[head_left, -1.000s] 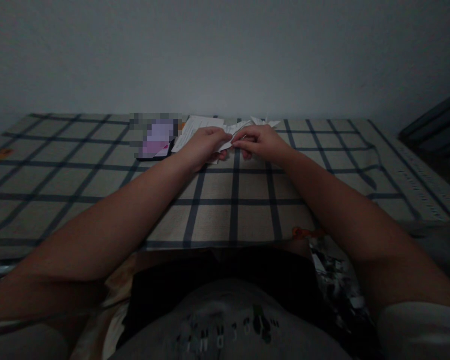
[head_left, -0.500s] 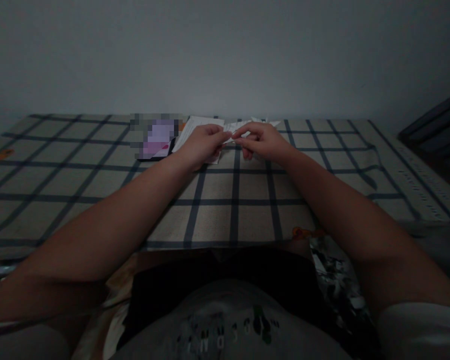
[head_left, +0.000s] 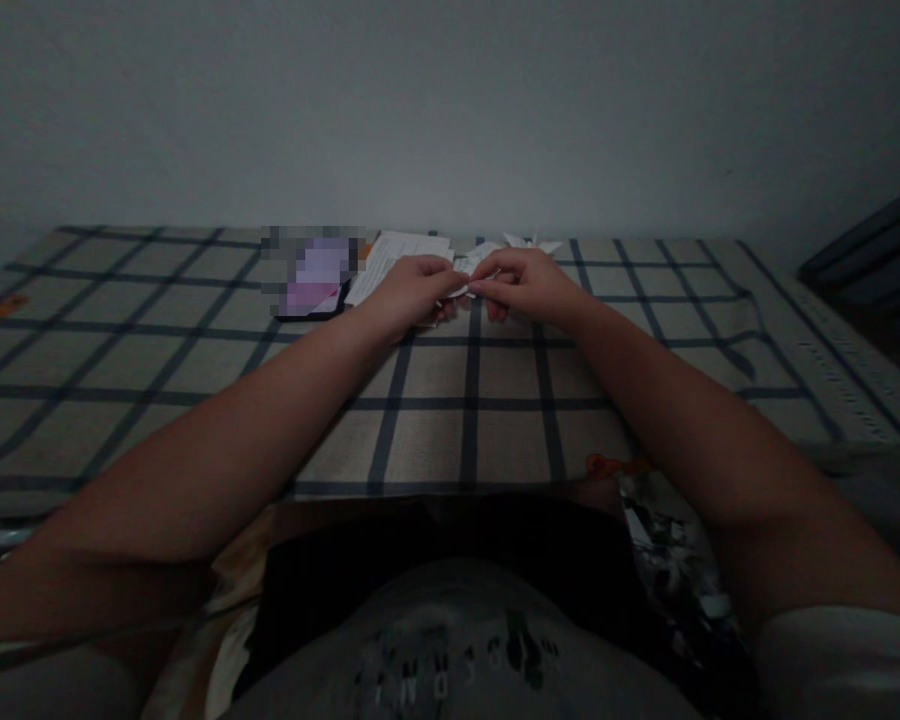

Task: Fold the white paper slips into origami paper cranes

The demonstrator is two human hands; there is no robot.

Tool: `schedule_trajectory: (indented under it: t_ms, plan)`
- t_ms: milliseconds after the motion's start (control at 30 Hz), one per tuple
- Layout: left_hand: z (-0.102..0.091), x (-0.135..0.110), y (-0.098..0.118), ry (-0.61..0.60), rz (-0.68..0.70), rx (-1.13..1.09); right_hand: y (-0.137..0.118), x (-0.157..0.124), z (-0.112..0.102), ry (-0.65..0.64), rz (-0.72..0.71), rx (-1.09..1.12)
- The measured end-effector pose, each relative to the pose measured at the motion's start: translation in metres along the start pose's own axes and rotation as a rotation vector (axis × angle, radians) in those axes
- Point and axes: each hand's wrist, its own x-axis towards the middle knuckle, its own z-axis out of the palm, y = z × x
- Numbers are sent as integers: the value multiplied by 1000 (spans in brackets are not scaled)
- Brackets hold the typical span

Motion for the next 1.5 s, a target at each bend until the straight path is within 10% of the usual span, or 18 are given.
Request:
schedule_trajectory:
  t_ms: [1500]
  plan:
    - [6,3,-2,10,24,-216,12,11,-8,88,-147,-74]
